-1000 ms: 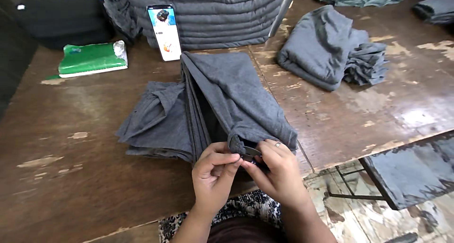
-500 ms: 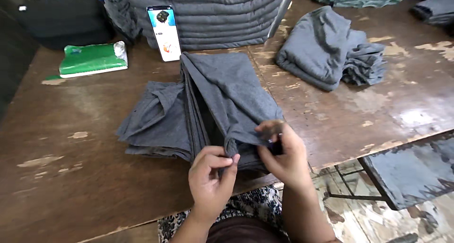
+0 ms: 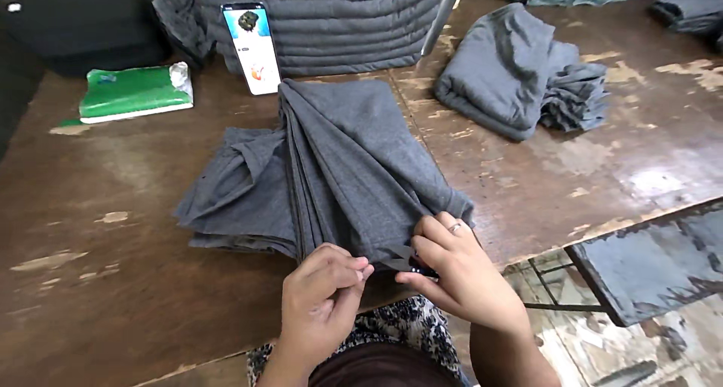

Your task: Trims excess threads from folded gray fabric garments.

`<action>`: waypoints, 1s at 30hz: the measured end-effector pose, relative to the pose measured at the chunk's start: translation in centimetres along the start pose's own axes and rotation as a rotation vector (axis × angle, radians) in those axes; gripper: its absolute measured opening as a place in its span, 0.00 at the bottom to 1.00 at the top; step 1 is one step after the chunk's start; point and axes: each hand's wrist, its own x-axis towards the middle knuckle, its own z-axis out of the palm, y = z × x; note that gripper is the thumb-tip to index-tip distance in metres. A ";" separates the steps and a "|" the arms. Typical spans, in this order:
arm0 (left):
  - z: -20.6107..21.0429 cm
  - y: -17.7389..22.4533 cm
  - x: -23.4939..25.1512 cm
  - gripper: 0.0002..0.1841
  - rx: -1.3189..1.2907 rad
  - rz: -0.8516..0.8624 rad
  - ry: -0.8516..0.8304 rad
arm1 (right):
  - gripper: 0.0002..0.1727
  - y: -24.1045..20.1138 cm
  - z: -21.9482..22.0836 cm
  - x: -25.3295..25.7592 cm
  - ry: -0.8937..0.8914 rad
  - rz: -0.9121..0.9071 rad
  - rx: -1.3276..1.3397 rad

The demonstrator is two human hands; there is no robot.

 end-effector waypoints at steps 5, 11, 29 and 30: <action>0.3 -0.1 -0.1 0.05 -0.072 0.073 -0.138 | 0.38 -1.0 0.3 0.1 0.007 0.043 -0.109; -0.1 0.2 -0.1 0.05 -0.150 0.102 -0.203 | 0.33 -1.1 0.8 0.3 0.020 0.086 -0.115; -3.0 0.6 0.5 0.11 0.557 -0.055 -0.199 | 0.17 6.3 -5.4 4.2 0.624 0.312 -0.123; -3.0 0.2 0.3 0.11 0.531 -0.057 -0.146 | 0.17 6.5 -5.8 3.8 0.662 0.337 -0.133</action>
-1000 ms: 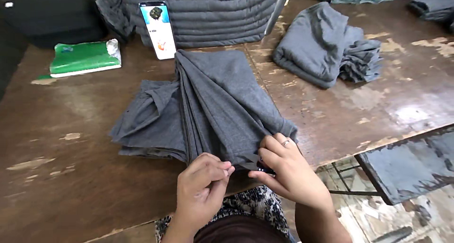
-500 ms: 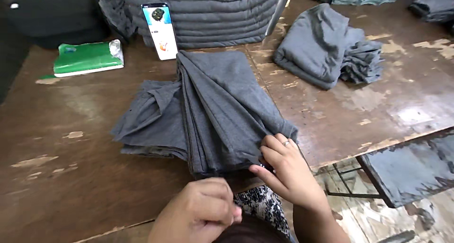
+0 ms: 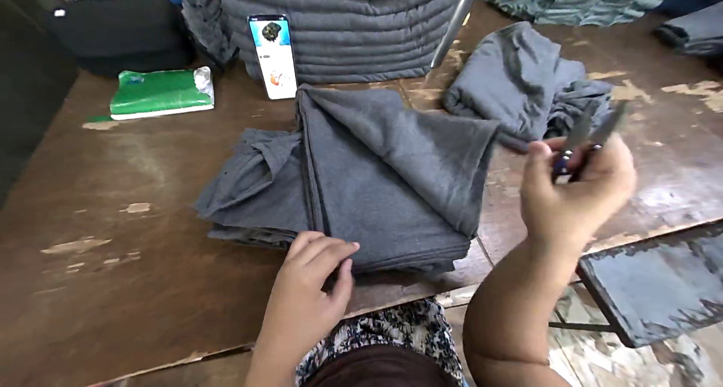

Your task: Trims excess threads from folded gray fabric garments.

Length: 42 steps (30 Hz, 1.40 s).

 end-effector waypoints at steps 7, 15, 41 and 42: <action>0.5 0.2 0.3 0.12 -0.002 -0.035 -0.002 | 0.11 -6.5 2.2 -7.8 -0.504 -0.236 0.667; 0.9 1.2 1.0 0.08 0.133 -0.031 0.092 | 0.07 -7.0 2.8 -6.0 -0.432 -0.294 0.762; 4.3 2.4 2.5 0.05 -1.098 -0.410 0.429 | 0.24 -7.3 3.4 -8.9 -0.495 -0.136 0.435; 4.2 2.4 2.3 0.07 -1.128 -0.417 0.426 | 0.24 -7.4 3.4 -8.9 -0.492 -0.151 0.409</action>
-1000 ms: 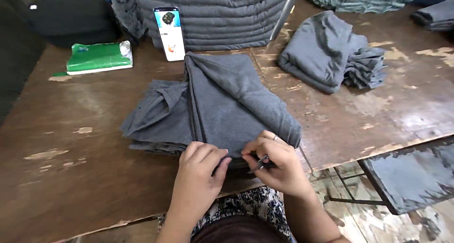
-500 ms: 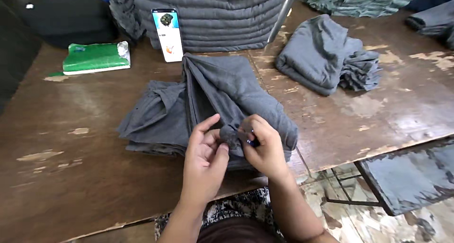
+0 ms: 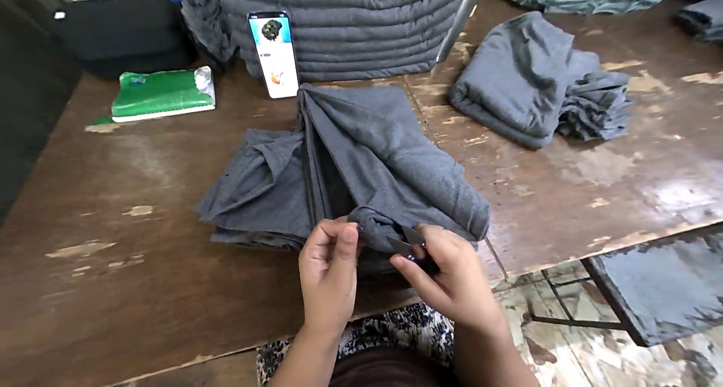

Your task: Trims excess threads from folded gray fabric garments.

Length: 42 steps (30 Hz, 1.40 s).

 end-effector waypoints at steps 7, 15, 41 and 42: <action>-0.8 -0.2 -0.4 0.07 -0.021 0.041 -0.123 | 0.24 -1.0 0.4 0.4 0.015 -0.058 -0.173; -0.8 -0.3 -0.6 0.03 0.032 0.099 -0.187 | 0.26 -1.2 0.9 1.1 0.023 -0.087 -0.222; -0.1 -1.1 -0.5 0.03 -0.072 0.138 0.025 | 0.25 0.1 -0.4 0.0 -0.015 -0.077 -0.091; -0.2 -1.2 -0.5 0.04 -0.072 0.139 0.016 | 0.25 0.0 -0.4 0.0 -0.018 -0.082 -0.111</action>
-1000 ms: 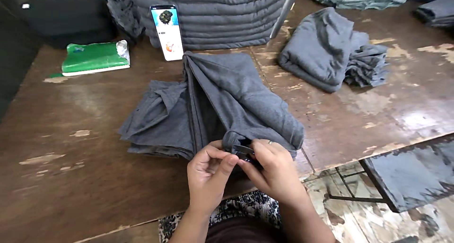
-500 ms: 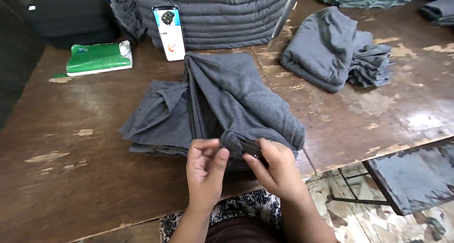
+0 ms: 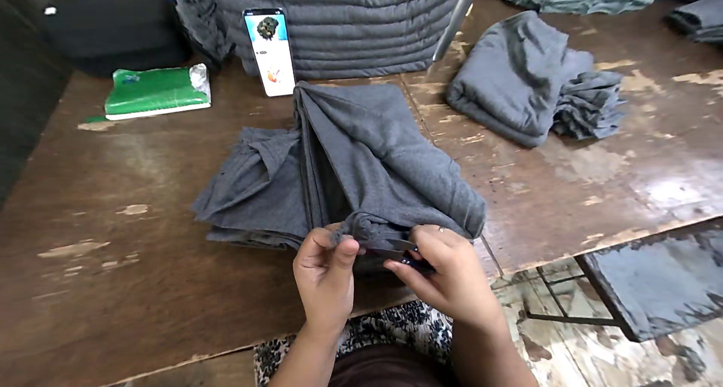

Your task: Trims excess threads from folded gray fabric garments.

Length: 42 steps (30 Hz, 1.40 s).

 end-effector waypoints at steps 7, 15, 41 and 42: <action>-0.9 0.0 -0.1 0.06 -0.011 0.003 -0.117 | 0.26 -0.5 0.4 0.5 0.006 -0.011 -0.097; -1.0 -0.1 -0.3 0.05 -0.011 0.026 -0.152 | 0.28 -0.4 0.7 0.8 0.011 -0.054 -0.124; -3.7 2.1 0.0 0.07 0.715 0.436 -0.522 | 0.03 3.1 -1.8 -0.4 0.125 0.030 0.350; -4.1 2.5 0.1 0.07 0.717 0.389 -0.571 | 0.02 3.1 -2.2 -0.7 0.037 0.062 0.316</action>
